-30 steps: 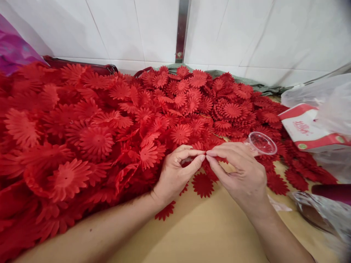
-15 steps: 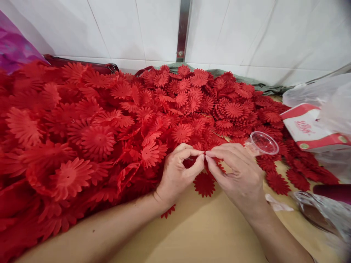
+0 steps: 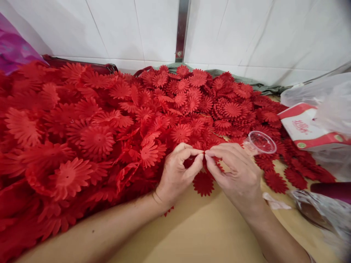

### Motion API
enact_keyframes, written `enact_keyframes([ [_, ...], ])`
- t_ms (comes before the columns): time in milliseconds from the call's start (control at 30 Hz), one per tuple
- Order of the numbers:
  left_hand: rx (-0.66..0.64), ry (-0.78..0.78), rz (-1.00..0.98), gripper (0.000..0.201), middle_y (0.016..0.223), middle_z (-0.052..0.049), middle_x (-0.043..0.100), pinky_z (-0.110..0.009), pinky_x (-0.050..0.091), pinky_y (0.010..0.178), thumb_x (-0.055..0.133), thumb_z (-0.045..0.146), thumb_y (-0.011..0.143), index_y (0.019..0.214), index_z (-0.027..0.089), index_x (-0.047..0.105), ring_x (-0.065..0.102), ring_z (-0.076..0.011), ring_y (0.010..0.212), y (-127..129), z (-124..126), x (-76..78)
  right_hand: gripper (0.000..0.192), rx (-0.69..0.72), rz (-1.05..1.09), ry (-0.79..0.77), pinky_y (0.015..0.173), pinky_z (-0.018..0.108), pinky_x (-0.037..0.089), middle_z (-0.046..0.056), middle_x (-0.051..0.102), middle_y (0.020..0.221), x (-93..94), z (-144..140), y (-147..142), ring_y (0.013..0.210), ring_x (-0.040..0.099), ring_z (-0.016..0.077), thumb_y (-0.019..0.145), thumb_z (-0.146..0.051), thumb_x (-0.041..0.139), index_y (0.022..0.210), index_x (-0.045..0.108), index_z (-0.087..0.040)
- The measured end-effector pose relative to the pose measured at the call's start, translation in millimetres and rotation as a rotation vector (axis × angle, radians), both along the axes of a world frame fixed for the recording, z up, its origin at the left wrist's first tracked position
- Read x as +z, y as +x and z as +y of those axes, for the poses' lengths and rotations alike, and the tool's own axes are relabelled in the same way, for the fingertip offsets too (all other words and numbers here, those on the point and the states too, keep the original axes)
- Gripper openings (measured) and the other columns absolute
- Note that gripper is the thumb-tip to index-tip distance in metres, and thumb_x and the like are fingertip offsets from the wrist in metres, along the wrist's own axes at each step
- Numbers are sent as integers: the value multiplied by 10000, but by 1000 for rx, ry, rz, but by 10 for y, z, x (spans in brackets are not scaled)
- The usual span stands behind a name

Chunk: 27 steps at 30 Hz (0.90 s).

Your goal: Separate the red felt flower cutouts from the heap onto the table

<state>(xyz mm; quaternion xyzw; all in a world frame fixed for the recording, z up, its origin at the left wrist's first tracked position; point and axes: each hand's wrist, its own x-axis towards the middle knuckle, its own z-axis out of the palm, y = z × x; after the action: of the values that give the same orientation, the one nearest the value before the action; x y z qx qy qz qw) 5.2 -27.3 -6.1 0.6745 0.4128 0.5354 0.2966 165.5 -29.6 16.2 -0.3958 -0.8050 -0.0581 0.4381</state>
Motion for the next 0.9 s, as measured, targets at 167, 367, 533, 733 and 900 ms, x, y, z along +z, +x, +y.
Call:
enact_keyframes([
  [167,16,40,17,120,839,-34,660,-234,492,764,635,142,918,937,150,754,610,-124,806,-2,0,5,114,10,-9,-3,869,374,557,88,752,881,-3,-3,16,870,680,207,876,-61,686,945,677,-152],
  [367,49,38,7,89,809,-27,651,-238,494,741,668,138,885,877,149,756,603,-122,774,5,-2,-2,126,15,-22,-22,861,376,556,97,743,901,-2,-26,-3,884,669,210,883,-42,664,952,668,-148],
  [533,43,14,-34,84,809,-28,648,-245,493,743,670,132,869,842,141,750,602,-119,765,14,-1,4,112,13,44,-88,857,352,544,77,735,890,-7,-34,-33,879,663,192,889,-58,661,923,676,-164],
  [733,46,-30,-56,93,767,-8,638,-258,475,749,662,106,843,786,153,718,584,-128,764,18,-3,20,108,-20,204,-243,818,304,528,32,714,878,-47,-50,-79,852,657,158,887,-91,647,880,668,-197],
  [900,52,-77,-82,99,761,3,594,-267,460,759,640,108,838,764,163,677,557,-129,757,30,9,23,59,-74,453,-517,776,302,526,5,709,860,-132,-7,-52,788,659,149,867,-165,642,881,671,-215],
])
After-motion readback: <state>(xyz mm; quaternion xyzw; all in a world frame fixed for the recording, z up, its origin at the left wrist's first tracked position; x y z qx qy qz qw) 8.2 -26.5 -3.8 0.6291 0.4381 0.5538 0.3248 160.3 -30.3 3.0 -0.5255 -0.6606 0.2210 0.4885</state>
